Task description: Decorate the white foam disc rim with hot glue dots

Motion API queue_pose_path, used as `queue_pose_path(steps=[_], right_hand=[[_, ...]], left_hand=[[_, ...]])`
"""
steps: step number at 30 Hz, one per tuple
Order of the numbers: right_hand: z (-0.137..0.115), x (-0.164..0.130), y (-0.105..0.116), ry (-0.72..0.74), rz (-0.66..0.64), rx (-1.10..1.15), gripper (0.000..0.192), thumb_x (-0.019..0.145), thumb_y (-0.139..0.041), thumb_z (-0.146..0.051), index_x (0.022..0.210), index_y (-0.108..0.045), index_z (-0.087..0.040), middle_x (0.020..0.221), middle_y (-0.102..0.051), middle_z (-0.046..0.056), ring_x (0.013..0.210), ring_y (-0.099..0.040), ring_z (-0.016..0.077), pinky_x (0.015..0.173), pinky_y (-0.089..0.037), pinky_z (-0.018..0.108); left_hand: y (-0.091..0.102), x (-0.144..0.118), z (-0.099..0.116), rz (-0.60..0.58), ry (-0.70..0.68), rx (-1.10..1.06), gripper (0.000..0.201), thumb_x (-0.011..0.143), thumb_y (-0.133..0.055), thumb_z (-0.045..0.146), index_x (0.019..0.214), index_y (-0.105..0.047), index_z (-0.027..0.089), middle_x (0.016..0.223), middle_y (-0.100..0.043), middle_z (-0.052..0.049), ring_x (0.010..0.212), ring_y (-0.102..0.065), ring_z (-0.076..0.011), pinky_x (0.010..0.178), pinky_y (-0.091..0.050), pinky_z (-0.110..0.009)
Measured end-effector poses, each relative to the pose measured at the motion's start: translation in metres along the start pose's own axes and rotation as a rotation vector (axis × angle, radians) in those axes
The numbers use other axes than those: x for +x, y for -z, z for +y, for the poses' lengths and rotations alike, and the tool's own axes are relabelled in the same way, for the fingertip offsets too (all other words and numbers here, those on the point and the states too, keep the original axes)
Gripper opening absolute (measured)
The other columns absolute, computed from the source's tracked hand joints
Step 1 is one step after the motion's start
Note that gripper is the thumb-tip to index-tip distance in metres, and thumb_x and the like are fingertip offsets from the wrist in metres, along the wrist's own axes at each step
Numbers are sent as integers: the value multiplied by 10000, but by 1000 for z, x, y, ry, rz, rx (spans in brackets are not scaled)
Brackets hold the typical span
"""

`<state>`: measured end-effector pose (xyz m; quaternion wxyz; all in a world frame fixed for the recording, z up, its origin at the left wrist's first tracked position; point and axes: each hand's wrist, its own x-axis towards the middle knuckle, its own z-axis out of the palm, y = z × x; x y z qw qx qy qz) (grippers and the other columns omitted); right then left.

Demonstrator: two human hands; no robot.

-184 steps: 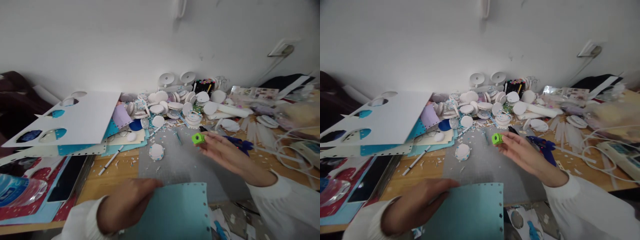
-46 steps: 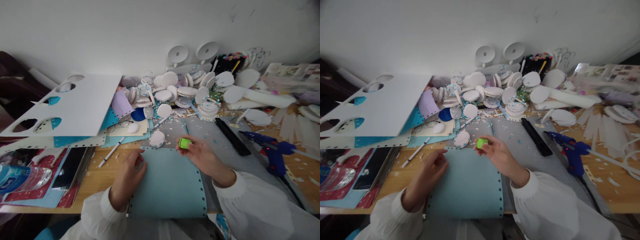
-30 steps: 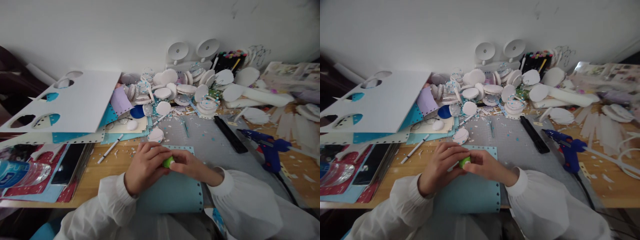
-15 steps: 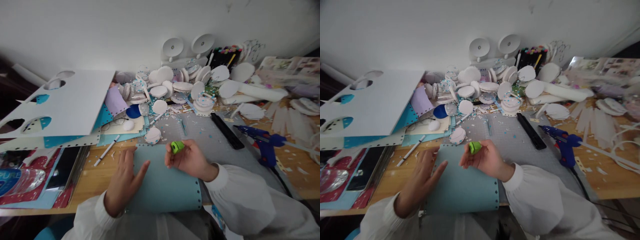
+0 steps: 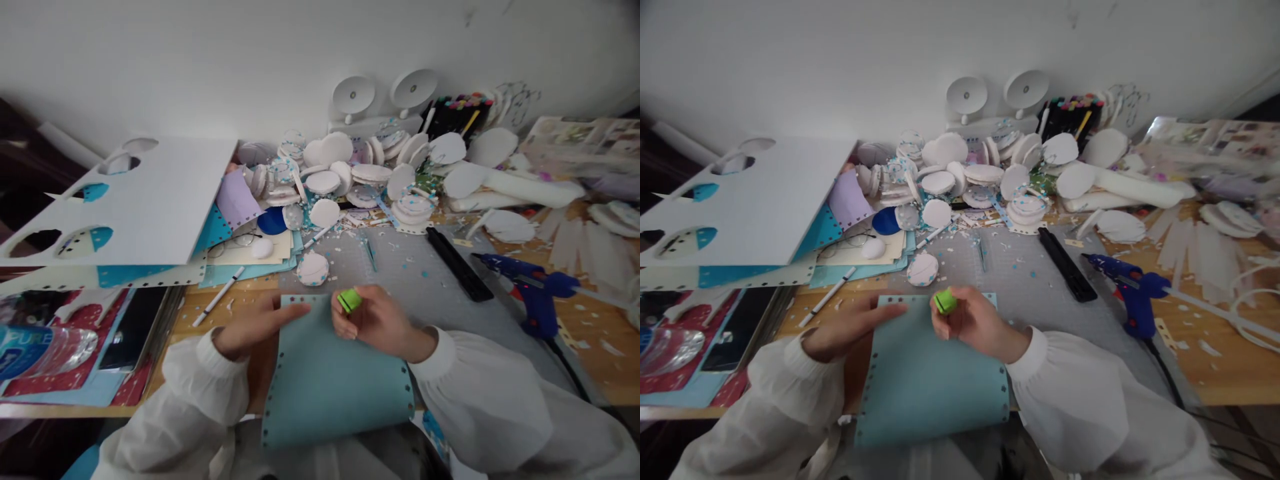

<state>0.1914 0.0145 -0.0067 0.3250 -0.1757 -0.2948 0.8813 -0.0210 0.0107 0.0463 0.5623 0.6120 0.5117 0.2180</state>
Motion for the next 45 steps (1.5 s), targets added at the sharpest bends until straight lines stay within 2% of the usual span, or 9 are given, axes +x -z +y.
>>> queue_pose_path(steps=[3, 6, 10, 13, 15, 20, 29, 39, 45], right_hand=[[-4, -4, -1, 68, 24, -57, 274, 783, -597, -428, 825, -553, -161, 573, -480, -20, 531, -420, 106, 557, -326, 254], [-16, -8, 1, 224, 130, -269, 315, 724, -703, -447, 830, -559, -187, 644, -444, -29, 571, -405, 100, 563, -338, 248], [-40, -11, 6, 360, 294, -604, 373, 694, -756, -411, 962, -574, -227, 812, -500, 5, 709, -468, 131, 617, -395, 260], [-51, -10, 6, 395, 256, -901, 276, 766, -702, -354, 966, -561, -227, 892, -517, 18, 813, -503, 143, 713, -422, 265], [-51, -7, 4, 393, 202, -1069, 217, 814, -651, -325, 969, -543, -218, 883, -521, 18, 812, -512, 141, 732, -424, 264], [-42, -9, 3, 349, 132, -1373, 267, 817, -642, -313, 1028, -537, -190, 932, -560, 59, 857, -521, 176, 768, -418, 303], [-40, -14, 1, 247, 65, -1518, 258, 811, -643, -298, 1023, -543, -190, 948, -552, 79, 912, -512, 204, 809, -419, 334], [-35, -12, 3, 105, 5, -1456, 312, 773, -690, -383, 986, -573, -188, 960, -583, 65, 909, -546, 197, 807, -427, 313], [-34, -11, 4, 107, -13, -1429, 318, 763, -712, -358, 991, -569, -188, 951, -576, 49, 898, -543, 180, 796, -425, 291]], left_hand=[[-3, 8, -6, -148, -76, 174, 215, 834, -552, 329, 927, -669, 174, 930, -707, -22, 847, -639, -195, 749, -508, -290], [-5, 10, -12, -106, -157, 338, 254, 871, -457, 284, 903, -664, 140, 912, -705, -62, 814, -634, -201, 741, -506, -308], [-4, 14, -16, -52, -269, 263, 275, 880, -440, 241, 1030, -651, 148, 1000, -701, -65, 868, -642, -190, 780, -508, -288], [-3, 18, -20, -37, -305, 184, 276, 884, -467, 244, 1075, -648, 161, 1022, -707, -54, 864, -650, -175, 771, -517, -260], [-3, 20, -23, -28, -306, 184, 271, 885, -488, 261, 1075, -654, 161, 1018, -716, -56, 859, -660, -177, 758, -526, -255], [-5, 18, -26, -38, -290, 233, 238, 855, -567, 299, 1020, -680, 171, 1007, -735, -55, 881, -683, -189, 817, -534, -267], [-11, 12, -30, -40, -346, 213, 222, 857, -551, 238, 1031, -677, 184, 968, -744, -49, 860, -695, -180, 792, -543, -267], [-13, 12, -31, -30, -360, 188, 212, 859, -557, 233, 1026, -680, 189, 997, -742, -50, 898, -696, -185, 834, -544, -282], [-12, 11, -29, -41, -364, 184, 206, 859, -557, 217, 1018, -681, 172, 990, -742, -58, 898, -695, -176, 832, -537, -262]])
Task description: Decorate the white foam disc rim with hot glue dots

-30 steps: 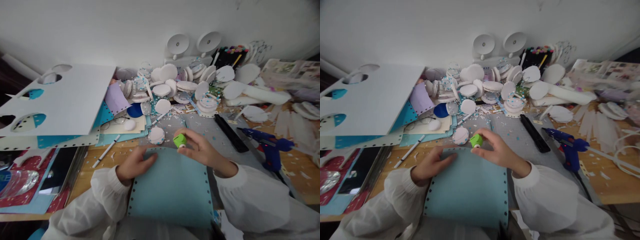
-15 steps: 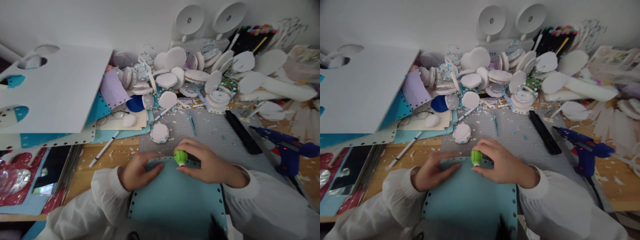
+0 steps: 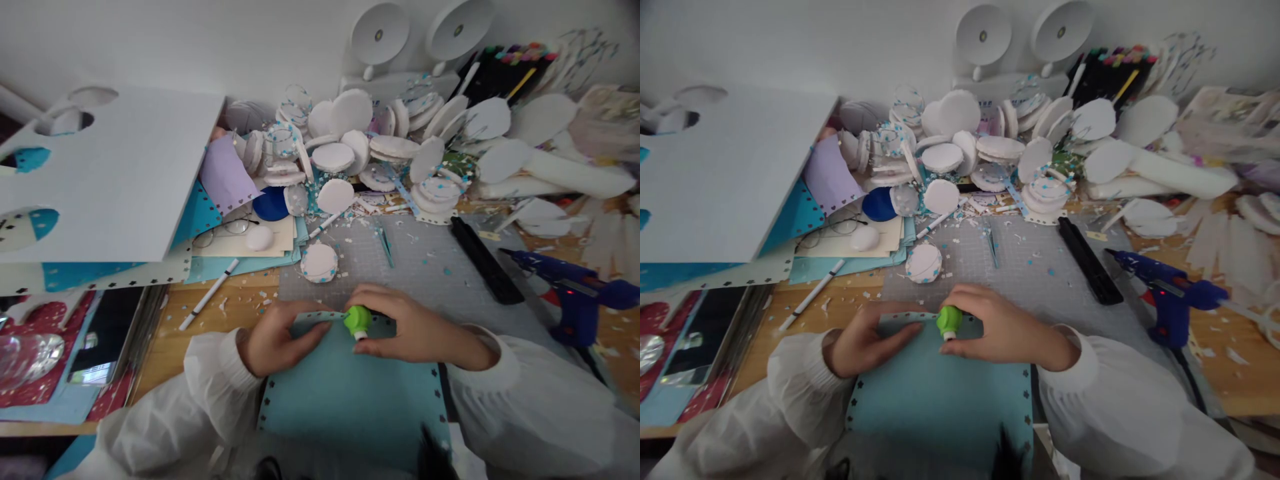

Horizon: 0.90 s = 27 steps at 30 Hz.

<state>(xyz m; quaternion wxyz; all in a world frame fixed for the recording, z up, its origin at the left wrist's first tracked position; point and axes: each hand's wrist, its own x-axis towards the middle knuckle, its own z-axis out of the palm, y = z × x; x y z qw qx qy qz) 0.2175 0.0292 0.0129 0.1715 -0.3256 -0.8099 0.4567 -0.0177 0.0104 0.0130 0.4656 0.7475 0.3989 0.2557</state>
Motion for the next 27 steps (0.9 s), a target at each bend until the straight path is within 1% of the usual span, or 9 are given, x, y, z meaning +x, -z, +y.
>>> queue_pose_path(steps=[5, 11, 14, 19, 23, 25, 27], right_hand=[[1, 0, 0, 8, 13, 8, 332, 759, -716, -353, 1015, -565, -203, 949, -583, 48, 895, -541, 188, 791, -424, 299], [-2, 0, 1, 20, 16, 13, 283, 786, -684, -363, 976, -566, -190, 942, -580, 60, 890, -534, 190, 791, -422, 312], [-3, -1, -1, 27, 44, -2, 267, 799, -667, -364, 969, -559, -189, 927, -582, 63, 866, -532, 190, 774, -418, 316], [-3, -1, -6, 51, 106, -61, 186, 806, -646, -323, 886, -545, -188, 829, -551, 45, 798, -509, 184, 714, -396, 312], [-2, 0, -9, 62, 133, -68, 151, 809, -634, -292, 865, -534, -194, 811, -542, 40, 783, -494, 183, 695, -380, 312], [-1, 0, -9, 67, 136, -62, 153, 810, -632, -298, 861, -532, -195, 800, -532, 38, 774, -486, 182, 686, -375, 311], [0, 0, -9, 72, 146, -74, 160, 807, -635, -303, 858, -530, -193, 798, -525, 38, 777, -485, 186, 684, -375, 313]], left_hand=[[1, 1, 2, -13, 10, -15, 202, 856, -556, 221, 1008, -681, 177, 981, -743, -58, 878, -697, -180, 811, -541, -271], [1, 0, 2, -6, 2, -15, 203, 855, -556, 221, 1012, -682, 190, 980, -745, -51, 895, -697, -178, 822, -540, -273], [1, 0, 2, -15, 4, -12, 209, 858, -548, 228, 1015, -683, 191, 982, -744, -49, 897, -694, -180, 827, -539, -278], [1, 0, 1, -24, -7, -11, 216, 854, -555, 224, 1029, -675, 186, 985, -742, -52, 896, -692, -178, 832, -536, -278], [0, 1, -1, -29, -2, -3, 197, 855, -562, 213, 1016, -671, 182, 992, -739, -55, 909, -689, -176, 836, -530, -278], [2, 2, 0, -27, -11, -2, 218, 852, -572, 213, 1051, -652, 175, 1026, -726, -64, 945, -676, -180, 865, -519, -288], [7, 3, 5, 14, -38, 0, 272, 844, -593, 236, 1105, -614, 162, 1025, -710, -78, 927, -667, -180, 842, -522, -292]])
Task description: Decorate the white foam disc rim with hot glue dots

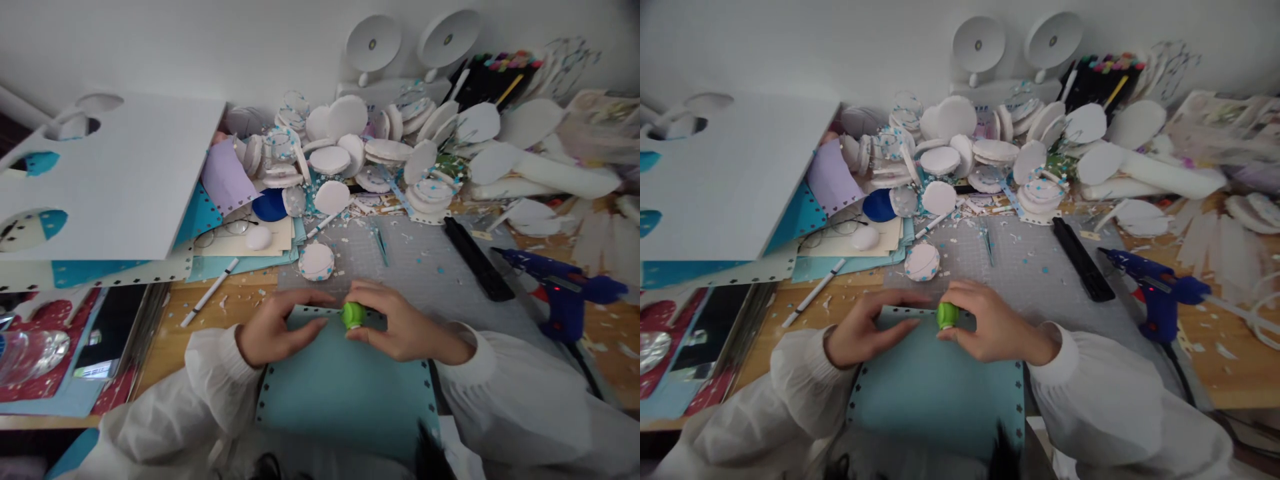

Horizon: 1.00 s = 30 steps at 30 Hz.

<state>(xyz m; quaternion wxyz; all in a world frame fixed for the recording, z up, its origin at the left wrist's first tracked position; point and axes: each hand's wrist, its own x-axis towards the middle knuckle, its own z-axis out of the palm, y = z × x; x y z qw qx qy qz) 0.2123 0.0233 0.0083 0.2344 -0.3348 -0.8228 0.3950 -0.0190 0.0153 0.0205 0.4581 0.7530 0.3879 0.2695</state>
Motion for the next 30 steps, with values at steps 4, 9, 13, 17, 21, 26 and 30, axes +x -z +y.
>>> queue_pose_path(steps=[4, 9, 13, 17, 21, 26, 30], right_hand=[[2, -1, -2, 23, 14, -28, 169, 798, -640, -308, 860, -529, -196, 821, -539, 47, 805, -493, 201, 708, -388, 334], [4, -1, -8, 69, 10, -56, 200, 783, -635, -276, 950, -551, -204, 906, -571, 70, 877, -501, 231, 771, -403, 384], [6, 0, -11, 117, 14, -131, 213, 767, -627, -256, 954, -559, -179, 942, -582, 104, 905, -499, 261, 795, -401, 430], [8, 0, -11, 141, 27, -180, 207, 752, -638, -244, 931, -558, -179, 918, -586, 99, 883, -495, 259, 769, -395, 424], [7, -1, -10, 170, 56, -192, 192, 759, -631, -258, 910, -550, -171, 892, -583, 105, 863, -497, 261, 747, -388, 417], [5, -1, -10, 208, 103, -189, 176, 740, -605, -208, 899, -545, -161, 884, -575, 109, 875, -505, 268, 769, -383, 431], [4, -1, -11, 237, 121, -188, 171, 716, -601, -173, 877, -545, -156, 866, -570, 97, 868, -505, 259, 798, -380, 441]], left_hand=[[8, 4, 25, 79, -119, 306, 307, 810, -638, 363, 1035, -594, 158, 948, -660, -86, 874, -613, -201, 765, -499, -322], [0, 17, 54, -109, -212, 930, 518, 731, -627, 609, 939, -618, 135, 920, -633, -113, 882, -562, -293, 757, -434, -431], [-10, 33, 52, -251, -213, 1047, 535, 695, -638, 640, 820, -629, 119, 844, -622, -110, 839, -570, -284, 713, -412, -399], [-12, 42, 42, -308, -236, 1027, 588, 660, -627, 692, 795, -629, 119, 835, -629, -99, 818, -588, -272, 708, -399, -388], [-12, 43, 39, -316, -238, 1019, 601, 676, -604, 698, 808, -627, 112, 832, -630, -101, 802, -592, -266, 691, -383, -377], [-12, 41, 40, -308, -264, 953, 506, 763, -550, 622, 803, -620, 123, 831, -620, -92, 785, -580, -237, 667, -362, -360], [-13, 39, 39, -293, -262, 912, 471, 779, -541, 605, 804, -615, 141, 836, -620, -70, 780, -574, -224, 652, -357, -353]])
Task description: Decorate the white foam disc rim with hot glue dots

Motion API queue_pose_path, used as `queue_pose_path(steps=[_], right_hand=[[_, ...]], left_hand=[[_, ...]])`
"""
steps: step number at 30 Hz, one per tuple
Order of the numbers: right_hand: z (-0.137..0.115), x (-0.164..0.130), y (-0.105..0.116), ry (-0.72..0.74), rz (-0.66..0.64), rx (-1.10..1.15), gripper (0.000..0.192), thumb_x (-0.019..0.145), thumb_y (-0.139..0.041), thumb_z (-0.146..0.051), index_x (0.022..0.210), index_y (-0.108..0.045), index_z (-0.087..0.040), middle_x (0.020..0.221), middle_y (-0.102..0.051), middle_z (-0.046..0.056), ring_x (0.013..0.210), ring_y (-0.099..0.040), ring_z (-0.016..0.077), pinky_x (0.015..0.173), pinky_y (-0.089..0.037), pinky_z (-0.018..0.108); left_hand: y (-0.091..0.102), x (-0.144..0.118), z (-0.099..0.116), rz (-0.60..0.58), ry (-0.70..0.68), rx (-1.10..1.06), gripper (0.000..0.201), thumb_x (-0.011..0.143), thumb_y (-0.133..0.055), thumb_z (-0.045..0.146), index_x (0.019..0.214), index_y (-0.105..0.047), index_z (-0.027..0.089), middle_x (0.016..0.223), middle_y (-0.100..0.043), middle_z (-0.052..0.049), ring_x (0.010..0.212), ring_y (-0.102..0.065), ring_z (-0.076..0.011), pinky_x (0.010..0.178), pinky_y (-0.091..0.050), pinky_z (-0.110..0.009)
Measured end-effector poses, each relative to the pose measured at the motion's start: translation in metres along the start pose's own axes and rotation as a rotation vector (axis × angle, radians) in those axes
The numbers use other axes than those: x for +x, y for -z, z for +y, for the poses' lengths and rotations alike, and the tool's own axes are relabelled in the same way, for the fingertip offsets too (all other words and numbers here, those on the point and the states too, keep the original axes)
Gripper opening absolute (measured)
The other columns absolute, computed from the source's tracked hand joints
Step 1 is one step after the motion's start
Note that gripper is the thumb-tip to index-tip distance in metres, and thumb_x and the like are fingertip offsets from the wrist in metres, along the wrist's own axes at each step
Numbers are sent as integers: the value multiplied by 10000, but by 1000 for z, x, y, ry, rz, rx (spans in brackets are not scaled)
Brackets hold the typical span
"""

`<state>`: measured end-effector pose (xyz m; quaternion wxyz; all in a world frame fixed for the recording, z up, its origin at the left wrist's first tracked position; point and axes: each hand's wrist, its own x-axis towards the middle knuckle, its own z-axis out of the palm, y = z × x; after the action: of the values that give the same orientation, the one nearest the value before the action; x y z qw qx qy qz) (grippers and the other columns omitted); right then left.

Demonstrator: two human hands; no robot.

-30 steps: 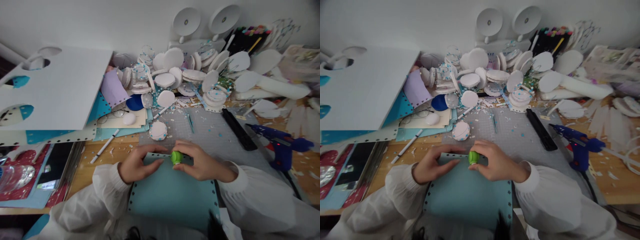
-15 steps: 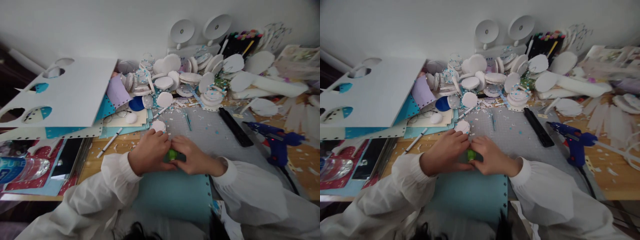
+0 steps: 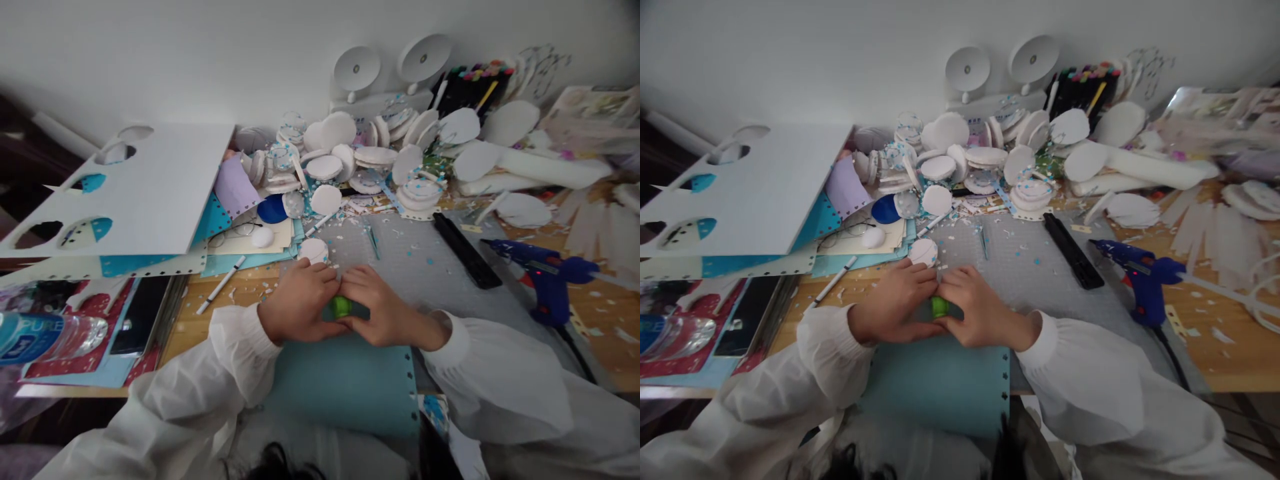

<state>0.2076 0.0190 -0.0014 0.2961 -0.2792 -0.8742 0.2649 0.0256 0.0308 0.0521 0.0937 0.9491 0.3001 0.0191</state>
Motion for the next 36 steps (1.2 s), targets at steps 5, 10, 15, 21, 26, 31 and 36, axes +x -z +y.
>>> queue_pose_path(steps=[5, 10, 15, 21, 26, 31, 36], right_hand=[[0, 0, 0, -16, -46, -34, 125, 759, -598, -216, 851, -536, -158, 835, -554, 84, 852, -497, 246, 816, -379, 438], [-1, 0, 2, -39, -74, -39, 183, 808, -608, -295, 909, -532, -162, 859, -551, 75, 866, -489, 233, 829, -378, 422], [0, -1, 5, -59, -114, -50, 239, 814, -626, -327, 968, -551, -161, 903, -572, 83, 905, -498, 239, 860, -367, 430], [3, -1, 8, -74, -134, -64, 262, 795, -658, -332, 977, -572, -163, 919, -585, 89, 939, -500, 253, 872, -364, 439], [3, 0, 8, -60, -127, -61, 256, 806, -646, -325, 996, -577, -169, 918, -597, 93, 942, -507, 256, 868, -369, 445], [3, 0, 8, -29, -101, -79, 246, 789, -661, -294, 971, -575, -152, 906, -597, 90, 932, -511, 252, 882, -367, 446], [2, 0, 9, -3, -83, -112, 205, 778, -656, -277, 913, -573, -147, 825, -567, 64, 858, -506, 227, 891, -361, 453]], left_hand=[[0, -4, 2, -29, 51, 51, 542, 754, -554, 665, 838, -621, 134, 857, -634, -78, 807, -590, -244, 694, -382, -363], [3, -11, 2, -92, 90, 104, 422, 732, -671, 553, 856, -644, 151, 836, -663, -66, 814, -609, -259, 693, -413, -363], [2, -18, 0, -183, 118, 81, 162, 857, -610, 304, 784, -665, 170, 760, -675, -38, 780, -623, -221, 669, -422, -328], [5, -23, -5, -150, 113, 79, 192, 860, -610, 324, 759, -663, 170, 766, -672, -34, 778, -622, -205, 687, -427, -318], [6, -22, -6, -156, 104, 71, 164, 850, -624, 313, 769, -665, 176, 768, -675, -29, 783, -625, -214, 684, -427, -325], [5, -18, -8, -133, 77, 75, 190, 849, -625, 319, 733, -661, 174, 751, -670, -25, 772, -625, -203, 683, -419, -321], [7, -17, -4, -132, 83, 108, 201, 834, -637, 343, 728, -652, 172, 751, -667, -29, 788, -616, -217, 685, -404, -336]])
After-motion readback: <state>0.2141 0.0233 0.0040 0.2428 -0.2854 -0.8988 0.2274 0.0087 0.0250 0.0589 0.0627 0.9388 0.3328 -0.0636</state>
